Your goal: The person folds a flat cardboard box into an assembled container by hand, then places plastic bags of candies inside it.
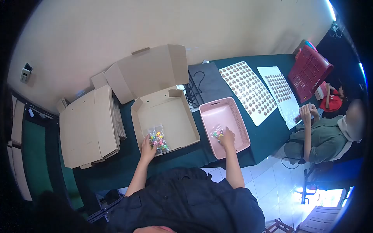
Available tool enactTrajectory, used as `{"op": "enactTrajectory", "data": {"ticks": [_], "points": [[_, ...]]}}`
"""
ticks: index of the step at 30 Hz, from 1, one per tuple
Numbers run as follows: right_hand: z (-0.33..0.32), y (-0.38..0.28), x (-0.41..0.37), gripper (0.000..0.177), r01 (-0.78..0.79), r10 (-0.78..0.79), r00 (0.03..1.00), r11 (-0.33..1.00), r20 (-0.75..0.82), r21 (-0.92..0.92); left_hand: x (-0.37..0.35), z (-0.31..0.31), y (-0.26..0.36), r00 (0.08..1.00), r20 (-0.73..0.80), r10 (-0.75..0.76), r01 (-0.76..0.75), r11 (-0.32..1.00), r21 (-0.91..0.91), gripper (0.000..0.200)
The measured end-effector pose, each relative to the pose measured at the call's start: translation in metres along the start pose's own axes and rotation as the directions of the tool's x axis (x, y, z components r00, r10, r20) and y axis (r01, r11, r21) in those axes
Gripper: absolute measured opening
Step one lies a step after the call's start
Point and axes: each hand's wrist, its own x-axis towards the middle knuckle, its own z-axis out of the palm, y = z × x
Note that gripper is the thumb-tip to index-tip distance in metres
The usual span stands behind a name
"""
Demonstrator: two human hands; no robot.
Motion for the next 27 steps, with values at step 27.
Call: {"op": "enactTrajectory", "data": {"ticks": [27], "points": [[-0.023, -0.202, -0.097, 0.034, -0.295, -0.597, 0.727, 0.175, 0.339, 0.939, -0.035, -0.032, 0.105, 0.992, -0.045, 0.119, -0.096, 0.465, -0.880, 0.032]]}}
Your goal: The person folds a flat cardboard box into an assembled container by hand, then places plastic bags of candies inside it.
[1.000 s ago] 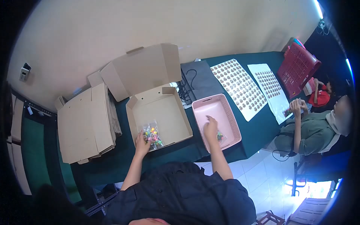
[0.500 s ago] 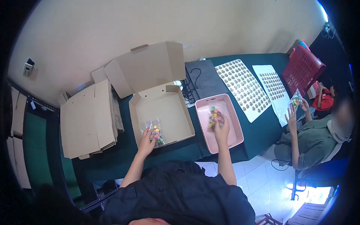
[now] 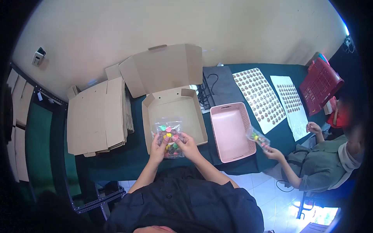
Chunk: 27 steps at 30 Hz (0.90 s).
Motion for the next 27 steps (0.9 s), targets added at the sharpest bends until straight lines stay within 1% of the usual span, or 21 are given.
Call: {"op": "enactTrajectory", "data": {"ticks": [2, 4, 5, 6, 7, 8, 10, 12, 13, 14, 15, 16, 17, 18, 19, 20, 22, 23, 24, 25, 27], "points": [[-0.001, -0.002, -0.001, 0.033, -0.141, 0.141, 0.990, 0.990, 0.013, 0.020, -0.002, -0.007, -0.007, 1.000, -0.016, -0.018, 0.017, 1.000, -0.011, 0.036], [-0.003, 0.007, 0.003, 0.032, -0.095, 0.095, 0.995, 0.995, -0.004, 0.029, -0.003, -0.006, -0.006, 0.999, -0.032, -0.035, 0.034, 0.999, -0.025, 0.040], [-0.003, 0.012, 0.004, 0.031, -0.046, 0.047, 0.999, 0.998, -0.023, 0.040, -0.004, -0.005, -0.004, 0.999, -0.041, -0.007, 0.007, 1.000, 0.003, 0.040], [0.000, 0.010, 0.002, 0.031, -0.049, 0.050, 0.999, 0.998, -0.019, 0.038, -0.005, -0.004, -0.002, 0.999, -0.050, 0.020, -0.019, 0.999, 0.033, 0.040], [0.005, 0.007, -0.002, 0.031, -0.046, 0.045, 0.998, 0.999, -0.040, -0.019, -0.007, -0.004, -0.002, 0.998, -0.054, 0.020, -0.018, 0.999, 0.031, 0.040], [0.007, 0.004, -0.005, 0.030, -0.042, 0.038, 0.997, 0.996, -0.060, -0.076, -0.008, -0.004, -0.003, 0.999, -0.017, 0.047, -0.046, 0.996, 0.077, 0.039], [0.008, 0.002, -0.005, 0.030, -0.057, 0.053, 0.997, 0.996, -0.060, -0.067, -0.006, -0.002, -0.001, 0.997, 0.024, 0.080, -0.082, 0.989, 0.120, 0.039], [0.006, -0.002, -0.004, 0.029, -0.074, 0.071, 0.996, 0.996, -0.059, -0.051, -0.007, -0.003, 0.004, 0.999, 0.003, 0.045, -0.045, 0.998, 0.051, 0.038], [0.003, -0.006, -0.004, 0.029, -0.138, 0.138, 0.990, 0.990, -0.021, 0.011, -0.007, -0.005, 0.004, 0.999, 0.001, 0.046, -0.046, 0.998, 0.053, 0.038], [0.002, -0.008, -0.003, 0.029, -0.202, 0.201, 0.979, 0.977, 0.021, 0.072, -0.007, -0.007, 0.003, 1.000, -0.010, -0.021, 0.021, 1.000, -0.014, 0.039], [0.003, -0.004, -0.002, 0.029, -0.201, 0.200, 0.980, 0.977, 0.025, 0.073, -0.006, -0.009, 0.005, 0.996, -0.017, -0.088, 0.086, 0.993, -0.081, 0.040], [0.002, 0.004, -0.001, 0.030, -0.166, 0.172, 0.985, 0.976, -0.031, 0.143, -0.006, -0.008, 0.006, 0.996, -0.017, -0.083, 0.081, 0.994, -0.079, 0.040], [0.002, 0.009, 0.000, 0.031, -0.123, 0.145, 0.985, 0.970, -0.090, 0.209, -0.007, -0.006, 0.007, 0.999, 0.017, -0.030, 0.029, 0.998, 0.063, 0.043], [0.003, 0.009, -0.001, 0.031, -0.119, 0.139, 0.986, 0.971, -0.088, 0.207, -0.008, -0.003, 0.007, 0.998, 0.058, 0.016, -0.028, 0.979, 0.201, 0.045], [0.005, 0.008, -0.002, 0.031, -0.073, 0.087, 0.991, 0.988, -0.097, 0.139, -0.007, -0.002, 0.001, 0.995, 0.063, 0.078, -0.092, 0.961, 0.262, 0.051], [0.007, 0.007, -0.004, 0.031, -0.029, 0.035, 0.994, 0.997, -0.100, 0.069, -0.008, -0.001, -0.001, 0.995, 0.061, 0.083, -0.096, 0.961, 0.259, 0.051], [0.008, 0.006, -0.005, 0.029, -0.034, 0.042, 0.992, 0.997, -0.122, 0.068, -0.009, 0.000, -0.002, 0.993, 0.101, 0.057, -0.082, 0.961, 0.263, 0.053], [0.006, 0.007, -0.006, 0.027, -0.058, 0.078, 0.986, 0.989, -0.146, 0.137, -0.010, -0.001, -0.002, 0.993, 0.112, 0.044, -0.081, 0.934, 0.348, 0.054], [0.004, 0.008, -0.007, 0.024, -0.079, 0.115, 0.979, 0.976, -0.168, 0.205, -0.010, -0.002, -0.001, 0.993, 0.107, 0.050, -0.084, 0.935, 0.344, 0.054], [0.001, 0.010, -0.008, 0.024, -0.083, 0.116, 0.980, 0.977, -0.163, 0.197, -0.011, -0.001, 0.001, 0.989, 0.126, 0.077, -0.120, 0.918, 0.379, 0.055], [-0.006, 0.012, -0.008, 0.023, -0.094, 0.153, 0.975, 0.941, -0.162, 0.325, -0.013, -0.001, 0.003, 0.985, 0.137, 0.109, -0.156, 0.900, 0.406, 0.056]]}}
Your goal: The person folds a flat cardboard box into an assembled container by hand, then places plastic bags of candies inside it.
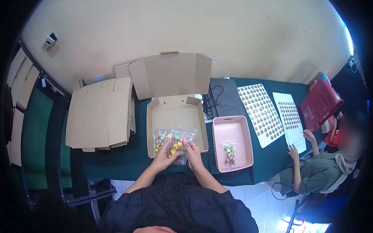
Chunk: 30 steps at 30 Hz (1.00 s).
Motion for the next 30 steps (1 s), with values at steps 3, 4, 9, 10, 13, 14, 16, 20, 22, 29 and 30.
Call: {"op": "enactTrajectory", "data": {"ticks": [3, 4, 9, 10, 13, 14, 16, 20, 22, 29, 30], "points": [[-0.002, -0.005, 0.003, 0.020, 0.202, -0.214, 0.973, 0.972, -0.092, -0.123, -0.005, -0.005, 0.003, 0.996, 0.092, -0.009, 0.006, 0.999, 0.036, 0.059], [-0.003, -0.007, 0.006, 0.020, 0.206, -0.217, 0.972, 0.971, -0.086, -0.120, -0.006, -0.007, 0.005, 0.991, 0.128, -0.028, 0.028, 1.000, 0.003, 0.061], [0.002, -0.015, -0.004, 0.018, 0.121, -0.054, 0.988, 0.846, 0.142, -0.519, -0.004, -0.007, -0.007, 0.996, -0.023, -0.091, 0.084, 0.975, -0.206, 0.043], [0.005, -0.016, -0.006, 0.021, 0.052, 0.020, 0.991, 0.849, 0.131, -0.525, 0.003, -0.016, -0.009, 0.999, -0.025, 0.033, -0.035, 0.995, -0.092, 0.031], [0.007, -0.019, -0.005, 0.030, 0.024, 0.120, 0.957, 0.872, 0.262, -0.488, 0.003, -0.031, 0.006, 0.969, 0.121, -0.215, 0.233, 0.960, -0.155, 0.030], [0.007, -0.024, -0.005, 0.034, 0.018, 0.159, 0.935, 0.871, 0.316, -0.490, 0.003, -0.036, 0.000, 0.972, 0.128, -0.197, 0.216, 0.964, -0.157, 0.030], [0.007, -0.031, -0.002, 0.035, 0.026, 0.153, 0.940, 0.859, 0.304, -0.511, 0.006, -0.041, -0.006, 0.959, 0.273, -0.074, 0.166, 0.928, -0.333, 0.036], [0.006, -0.039, 0.002, 0.037, 0.128, 0.023, 0.965, 0.828, 0.262, -0.546, 0.002, -0.029, 0.019, 0.990, -0.108, -0.094, 0.054, 0.943, -0.328, 0.048], [0.005, -0.037, 0.005, 0.034, 0.294, -0.191, 0.954, 0.733, 0.230, -0.613, 0.002, -0.035, 0.003, 0.995, -0.053, -0.080, 0.060, 0.950, -0.307, 0.049], [0.032, -0.014, -0.008, 0.037, 0.592, -0.402, 0.800, 0.409, 0.445, -0.695, 0.000, -0.002, -0.004, 0.991, -0.090, 0.099, -0.118, 0.964, -0.238, 0.062], [0.032, -0.012, -0.006, 0.038, 0.577, -0.382, 0.814, 0.445, 0.437, -0.685, -0.001, -0.001, -0.001, 0.994, -0.091, 0.057, -0.081, 0.953, -0.293, 0.062]]}}
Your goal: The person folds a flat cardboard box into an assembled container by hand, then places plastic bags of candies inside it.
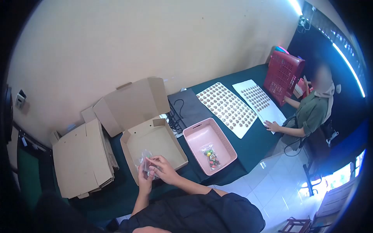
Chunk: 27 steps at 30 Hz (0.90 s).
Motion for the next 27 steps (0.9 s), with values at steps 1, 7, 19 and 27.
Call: {"op": "enactTrajectory", "data": {"ticks": [1, 7, 19, 27], "points": [[0.001, 0.001, -0.001, 0.038, 0.001, -0.001, 1.000, 1.000, -0.016, 0.001, 0.000, 0.003, 0.003, 0.999, -0.012, -0.042, 0.042, 0.998, -0.055, 0.062], [0.005, 0.013, -0.004, 0.034, -0.112, 0.132, 0.970, 0.988, -0.202, 0.103, -0.006, -0.003, -0.010, 0.992, -0.101, -0.069, 0.076, 0.995, 0.071, 0.029], [-0.023, 0.032, -0.010, 0.031, -0.440, 0.425, 0.898, 0.851, 0.118, 0.287, -0.002, -0.014, 0.005, 0.968, 0.073, -0.239, 0.246, 0.964, -0.105, 0.034], [-0.027, 0.017, -0.004, 0.034, -0.336, 0.431, 0.891, 0.839, -0.144, 0.428, 0.007, -0.031, 0.016, 0.995, 0.035, -0.095, 0.095, 0.995, 0.014, 0.051]]}}
